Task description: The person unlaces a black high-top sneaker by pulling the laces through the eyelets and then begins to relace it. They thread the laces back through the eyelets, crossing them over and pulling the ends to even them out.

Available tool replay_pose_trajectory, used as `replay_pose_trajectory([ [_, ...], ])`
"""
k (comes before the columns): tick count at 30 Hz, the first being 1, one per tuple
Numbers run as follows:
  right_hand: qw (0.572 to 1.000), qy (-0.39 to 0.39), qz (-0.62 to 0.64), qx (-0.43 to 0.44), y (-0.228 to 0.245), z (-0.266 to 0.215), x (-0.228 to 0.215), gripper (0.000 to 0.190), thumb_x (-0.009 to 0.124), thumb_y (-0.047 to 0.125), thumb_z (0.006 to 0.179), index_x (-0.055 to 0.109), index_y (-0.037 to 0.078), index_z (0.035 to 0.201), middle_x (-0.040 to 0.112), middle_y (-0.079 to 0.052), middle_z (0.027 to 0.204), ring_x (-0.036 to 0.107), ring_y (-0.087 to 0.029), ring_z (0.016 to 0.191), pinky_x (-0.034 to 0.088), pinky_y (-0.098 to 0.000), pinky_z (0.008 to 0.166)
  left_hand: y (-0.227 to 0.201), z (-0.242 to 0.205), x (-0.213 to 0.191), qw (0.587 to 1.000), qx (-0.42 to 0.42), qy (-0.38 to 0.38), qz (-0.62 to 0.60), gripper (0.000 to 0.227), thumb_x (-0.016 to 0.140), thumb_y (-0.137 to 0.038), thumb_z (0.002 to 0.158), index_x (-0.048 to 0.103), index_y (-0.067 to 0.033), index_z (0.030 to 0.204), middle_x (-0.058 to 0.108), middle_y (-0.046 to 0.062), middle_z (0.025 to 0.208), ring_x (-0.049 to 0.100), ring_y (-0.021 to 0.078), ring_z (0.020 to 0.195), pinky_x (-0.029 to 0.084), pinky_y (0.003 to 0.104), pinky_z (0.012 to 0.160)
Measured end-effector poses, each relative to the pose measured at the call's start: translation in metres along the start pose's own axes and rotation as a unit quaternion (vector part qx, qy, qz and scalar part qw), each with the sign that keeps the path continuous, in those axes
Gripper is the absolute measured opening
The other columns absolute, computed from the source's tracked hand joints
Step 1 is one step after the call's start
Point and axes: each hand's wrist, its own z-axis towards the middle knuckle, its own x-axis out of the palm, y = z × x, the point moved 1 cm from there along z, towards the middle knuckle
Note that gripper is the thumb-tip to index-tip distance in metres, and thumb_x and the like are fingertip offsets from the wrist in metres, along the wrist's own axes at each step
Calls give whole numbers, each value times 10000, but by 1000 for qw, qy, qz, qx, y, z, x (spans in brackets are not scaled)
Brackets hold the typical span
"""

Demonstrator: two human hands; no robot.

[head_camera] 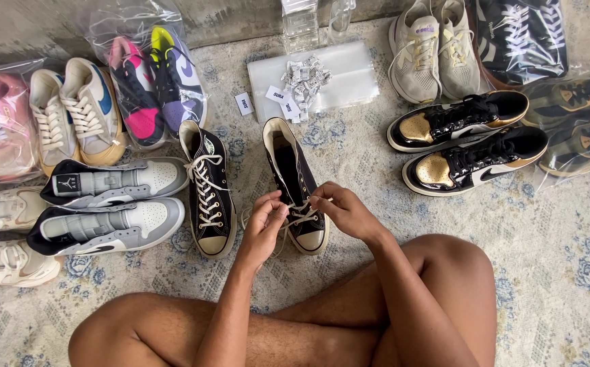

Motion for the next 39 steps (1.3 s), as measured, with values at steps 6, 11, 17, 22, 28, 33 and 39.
replay_pose_trajectory([
  [6, 988, 13, 68, -141, 22, -10, 1, 199, 592, 100, 1001, 674, -8, 855, 565, -245, 1289, 569, -366, 1221, 439, -525, 1067, -42, -6, 0, 997, 59, 25, -48, 272, 558, -259, 1062, 616, -35, 919, 394, 254, 1513, 261, 520, 1481, 251, 665, 1168],
  [11, 977, 26, 133, -166, 17, -8, 1, 239, 574, 98, 1023, 663, -18, 834, 585, -259, 1295, 557, -385, 1261, 405, -522, 1095, -53, -10, -11, 991, 80, 19, -102, 277, 559, -266, 1061, 600, -50, 893, 448, 184, 1537, 305, 426, 1500, 295, 605, 1160],
  [17, 942, -25, 277, -190, 19, -7, -7, 305, 548, 160, 1026, 584, 43, 747, 624, -297, 1268, 598, -405, 1232, 431, -535, 1077, -45, -3, -37, 970, 128, -8, -207, 227, 547, -261, 1049, 625, -92, 920, 483, 183, 1525, 392, 348, 1466, 376, 424, 1110],
  [22, 908, -48, 356, -217, 11, -9, -16, 323, 550, 165, 1019, 514, 58, 716, 654, -296, 1132, 651, -398, 1160, 481, -478, 1044, -48, -4, -51, 944, 166, -31, -284, 212, 556, -247, 1042, 596, -107, 887, 583, 162, 1463, 441, 319, 1478, 394, 373, 1105],
  [28, 917, -69, 359, -158, -23, -8, 1, 357, 567, 121, 1041, 535, -2, 708, 483, -167, 592, 496, -232, 551, 521, -383, 609, -19, 6, -36, 952, 168, 18, -255, 206, 565, -191, 1050, 610, -28, 933, 712, 202, 899, 735, 339, 946, 582, 481, 908],
  [33, 965, -117, 211, -98, 8, -26, 16, 339, 602, 114, 1044, 613, -8, 729, 524, -129, 566, 396, -142, 512, 360, -274, 501, -23, -2, -27, 995, 92, -33, 8, 199, 675, -243, 1016, 709, -73, 918, 679, 77, 723, 612, 96, 606, 491, 242, 572],
  [39, 978, -143, 90, -125, 66, -41, 19, 301, 640, 158, 1014, 677, 11, 754, 745, -214, 1051, 634, -239, 984, 465, -413, 964, -23, 8, -28, 956, 165, -24, 242, 201, 712, -149, 956, 731, -6, 1096, 680, 191, 1071, 659, 233, 716, 568, 365, 663],
])
